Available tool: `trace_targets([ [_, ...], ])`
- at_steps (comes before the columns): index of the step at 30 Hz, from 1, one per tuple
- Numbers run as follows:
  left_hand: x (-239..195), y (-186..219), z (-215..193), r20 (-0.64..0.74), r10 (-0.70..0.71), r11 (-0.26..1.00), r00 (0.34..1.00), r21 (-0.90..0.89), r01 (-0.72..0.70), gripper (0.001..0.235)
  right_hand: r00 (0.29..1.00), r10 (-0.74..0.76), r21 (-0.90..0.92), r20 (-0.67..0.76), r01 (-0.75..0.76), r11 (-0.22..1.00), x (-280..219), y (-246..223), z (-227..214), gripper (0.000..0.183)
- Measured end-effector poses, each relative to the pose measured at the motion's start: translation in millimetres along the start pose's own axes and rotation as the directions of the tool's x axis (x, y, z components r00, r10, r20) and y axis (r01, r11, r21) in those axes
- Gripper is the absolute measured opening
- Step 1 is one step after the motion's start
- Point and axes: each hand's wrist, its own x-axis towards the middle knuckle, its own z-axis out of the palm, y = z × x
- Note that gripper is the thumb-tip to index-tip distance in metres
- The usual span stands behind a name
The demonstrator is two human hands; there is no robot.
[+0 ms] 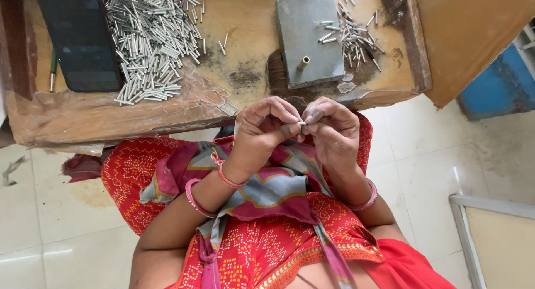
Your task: The recorder is assembling small cylindrical metal pins and components at a workshop bench.
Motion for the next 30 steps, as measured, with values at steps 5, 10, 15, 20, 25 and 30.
trace_targets([
  [5, -2, -2, -2, 0.009, -0.005, 0.999, 1.000, 0.043, 0.004, 0.016, 0.990, -0.137, -0.291, 0.018, 0.136, 0.947, -4, -2, 5, 0.016],
  [10, -3, -3, -3, -0.004, 0.059, 0.988, 0.998, 0.142, -0.058, 0.018, 0.946, -0.302, -0.662, 0.120, 0.303, 0.686, -5, -7, 10, 0.018],
  [15, -2, 0, 1, -0.038, 0.030, 0.995, 0.999, 0.099, -0.026, 0.018, 0.977, -0.188, -0.616, 0.103, 0.212, 0.759, -6, -17, 10, 0.014],
  [20, -2, -7, -3, -0.054, 0.007, 0.996, 0.999, 0.089, -0.003, 0.018, 0.991, -0.123, -0.463, 0.045, 0.130, 0.877, -9, -14, 4, 0.015],
  [25, -1, -10, -8, -0.079, 0.016, 0.983, 0.997, 0.183, -0.002, 0.017, 0.997, -0.069, -0.219, -0.020, 0.063, 0.974, -9, -4, -9, 0.015],
  [30, -1, -14, -11, -0.125, -0.047, 0.987, 0.991, 0.149, 0.066, 0.017, 0.999, -0.039, -0.162, -0.021, 0.035, 0.986, -8, 3, -14, 0.015],
])
